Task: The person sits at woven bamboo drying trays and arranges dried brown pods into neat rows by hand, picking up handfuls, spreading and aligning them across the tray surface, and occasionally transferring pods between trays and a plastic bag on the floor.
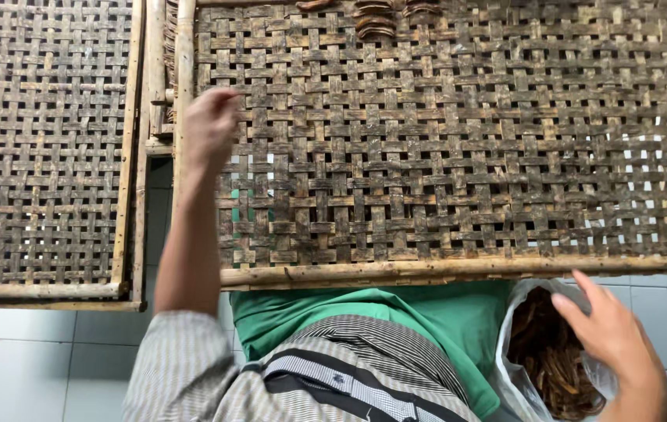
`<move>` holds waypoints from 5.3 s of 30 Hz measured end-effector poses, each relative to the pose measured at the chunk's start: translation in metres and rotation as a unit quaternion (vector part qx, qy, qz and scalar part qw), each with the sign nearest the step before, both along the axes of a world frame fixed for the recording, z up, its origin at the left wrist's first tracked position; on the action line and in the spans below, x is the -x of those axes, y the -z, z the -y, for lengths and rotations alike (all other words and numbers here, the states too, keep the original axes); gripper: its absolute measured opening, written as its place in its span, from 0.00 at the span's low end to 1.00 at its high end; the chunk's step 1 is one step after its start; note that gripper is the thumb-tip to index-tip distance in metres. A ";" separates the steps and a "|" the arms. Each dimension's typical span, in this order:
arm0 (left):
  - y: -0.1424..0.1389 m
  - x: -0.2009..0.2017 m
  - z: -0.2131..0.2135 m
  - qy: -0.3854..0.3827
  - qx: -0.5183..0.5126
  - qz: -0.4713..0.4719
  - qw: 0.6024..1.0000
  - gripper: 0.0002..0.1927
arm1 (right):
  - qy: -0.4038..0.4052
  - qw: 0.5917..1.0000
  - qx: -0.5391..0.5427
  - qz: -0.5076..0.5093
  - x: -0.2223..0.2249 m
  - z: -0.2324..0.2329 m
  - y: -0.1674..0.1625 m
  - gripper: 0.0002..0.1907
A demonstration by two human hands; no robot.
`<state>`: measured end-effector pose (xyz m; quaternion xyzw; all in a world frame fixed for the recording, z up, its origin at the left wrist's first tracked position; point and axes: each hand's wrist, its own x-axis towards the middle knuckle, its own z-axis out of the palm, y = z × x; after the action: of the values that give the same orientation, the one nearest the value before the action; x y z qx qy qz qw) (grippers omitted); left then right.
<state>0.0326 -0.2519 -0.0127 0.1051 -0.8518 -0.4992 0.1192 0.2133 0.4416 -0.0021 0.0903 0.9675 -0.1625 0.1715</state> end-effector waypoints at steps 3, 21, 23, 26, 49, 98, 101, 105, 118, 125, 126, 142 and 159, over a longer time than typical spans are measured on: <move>-0.002 -0.079 0.091 -0.060 0.289 -0.165 0.941 0.15 | -0.023 0.986 0.141 -0.083 0.063 0.058 -0.021 0.31; 0.033 -0.088 -0.046 -0.061 0.311 -0.104 0.943 0.14 | -0.318 0.820 0.022 -0.475 0.454 0.332 -0.007 0.17; 0.035 -0.067 -0.067 -0.021 0.309 -0.116 0.944 0.16 | -0.341 0.814 -0.019 -0.470 0.462 0.342 -0.009 0.19; 0.046 -0.041 -0.083 0.016 0.307 -0.161 0.938 0.20 | -0.334 0.839 -0.055 -0.426 0.469 0.348 -0.009 0.13; 0.071 -0.037 -0.089 0.004 0.346 -0.188 0.919 0.21 | -0.312 0.905 -0.037 -0.288 0.462 0.422 -0.007 0.20; 0.076 -0.035 -0.086 -0.014 0.326 -0.177 0.928 0.18 | -0.453 0.789 -0.108 -0.402 0.428 0.528 -0.021 0.13; 0.076 -0.034 -0.086 -0.017 0.325 -0.184 0.928 0.18 | -0.454 0.767 -0.118 -0.438 0.429 0.526 -0.020 0.16; 0.075 -0.034 -0.085 -0.018 0.329 -0.186 0.926 0.17 | -0.439 0.822 -0.107 -0.346 0.426 0.524 -0.021 0.16; 0.058 -0.038 -0.089 0.016 0.328 -0.275 0.904 0.17 | -0.046 0.764 0.643 0.022 0.208 0.363 0.012 0.15; 0.029 -0.061 -0.170 0.131 0.168 -0.107 0.971 0.19 | 0.127 0.601 0.779 0.129 0.141 0.302 0.057 0.17; 0.026 -0.066 -0.192 0.157 0.123 -0.054 0.978 0.20 | 0.134 0.570 0.800 0.132 0.137 0.300 0.061 0.17; 0.058 -0.064 -0.274 0.194 -0.184 0.058 0.962 0.11 | 0.120 0.690 0.712 -0.053 0.100 0.256 0.079 0.17; 0.049 -0.088 -0.316 0.200 -0.352 0.030 0.914 0.20 | 0.111 0.889 0.383 -0.227 0.080 0.249 0.063 0.15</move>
<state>0.1211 0.0637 -0.0616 -0.0177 -0.6275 -0.7766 -0.0532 0.1335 0.1921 -0.0652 0.0853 0.8265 -0.5541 -0.0506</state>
